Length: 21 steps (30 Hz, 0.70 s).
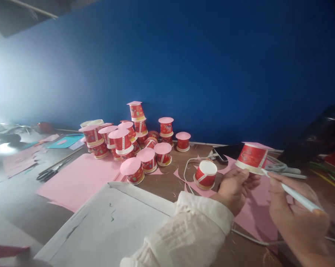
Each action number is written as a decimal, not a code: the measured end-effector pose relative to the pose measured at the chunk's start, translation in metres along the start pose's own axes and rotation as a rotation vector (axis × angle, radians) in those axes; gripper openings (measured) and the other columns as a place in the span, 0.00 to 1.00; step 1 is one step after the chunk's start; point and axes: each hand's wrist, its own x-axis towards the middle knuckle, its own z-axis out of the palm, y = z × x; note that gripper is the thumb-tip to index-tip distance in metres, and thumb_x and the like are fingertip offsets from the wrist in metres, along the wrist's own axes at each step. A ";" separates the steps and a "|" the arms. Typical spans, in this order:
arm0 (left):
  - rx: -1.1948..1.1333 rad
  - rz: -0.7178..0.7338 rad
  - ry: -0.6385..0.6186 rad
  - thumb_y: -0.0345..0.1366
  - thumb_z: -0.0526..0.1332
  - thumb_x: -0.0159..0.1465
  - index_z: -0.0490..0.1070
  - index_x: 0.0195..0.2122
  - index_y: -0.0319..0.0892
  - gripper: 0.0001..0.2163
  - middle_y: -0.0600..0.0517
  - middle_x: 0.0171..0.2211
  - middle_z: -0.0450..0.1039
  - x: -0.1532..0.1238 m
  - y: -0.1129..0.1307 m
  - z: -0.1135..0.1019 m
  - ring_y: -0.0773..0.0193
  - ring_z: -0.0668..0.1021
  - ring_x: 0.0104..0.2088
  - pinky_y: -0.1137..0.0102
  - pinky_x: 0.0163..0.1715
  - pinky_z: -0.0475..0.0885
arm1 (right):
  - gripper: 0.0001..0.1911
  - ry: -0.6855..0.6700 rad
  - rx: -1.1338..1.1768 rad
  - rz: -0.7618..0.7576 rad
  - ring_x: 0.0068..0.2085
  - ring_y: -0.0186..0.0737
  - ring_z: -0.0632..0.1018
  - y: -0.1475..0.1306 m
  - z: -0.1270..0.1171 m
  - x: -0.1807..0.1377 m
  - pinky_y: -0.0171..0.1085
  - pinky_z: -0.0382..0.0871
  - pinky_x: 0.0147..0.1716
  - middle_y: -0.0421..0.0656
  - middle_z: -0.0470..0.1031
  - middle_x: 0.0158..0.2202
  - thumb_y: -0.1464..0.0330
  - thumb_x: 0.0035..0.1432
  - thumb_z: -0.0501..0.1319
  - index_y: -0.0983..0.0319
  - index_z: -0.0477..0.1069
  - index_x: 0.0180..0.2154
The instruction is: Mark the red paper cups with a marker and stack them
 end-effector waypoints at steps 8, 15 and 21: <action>0.022 -0.001 -0.006 0.39 0.74 0.54 0.74 0.33 0.38 0.13 0.46 0.32 0.76 0.004 -0.003 -0.002 0.62 0.78 0.32 0.60 0.52 0.71 | 0.22 -0.055 -0.045 0.262 0.42 0.53 0.81 0.004 -0.005 -0.001 0.47 0.73 0.39 0.53 0.80 0.39 0.54 0.68 0.54 0.64 0.78 0.45; 0.119 -0.001 0.044 0.42 0.74 0.54 0.71 0.30 0.40 0.15 0.48 0.28 0.73 0.007 -0.004 0.003 0.55 0.81 0.37 0.56 0.53 0.72 | 0.19 -0.078 -0.007 0.245 0.30 0.49 0.77 -0.003 -0.015 0.011 0.45 0.70 0.32 0.50 0.75 0.28 0.58 0.66 0.53 0.64 0.76 0.41; 0.099 0.057 0.023 0.42 0.75 0.51 0.70 0.29 0.40 0.16 0.49 0.28 0.74 0.009 -0.008 0.002 0.62 0.79 0.32 0.60 0.50 0.74 | 0.19 -0.047 -0.013 0.263 0.35 0.53 0.79 -0.001 -0.015 0.010 0.46 0.69 0.31 0.51 0.74 0.29 0.56 0.67 0.53 0.63 0.76 0.40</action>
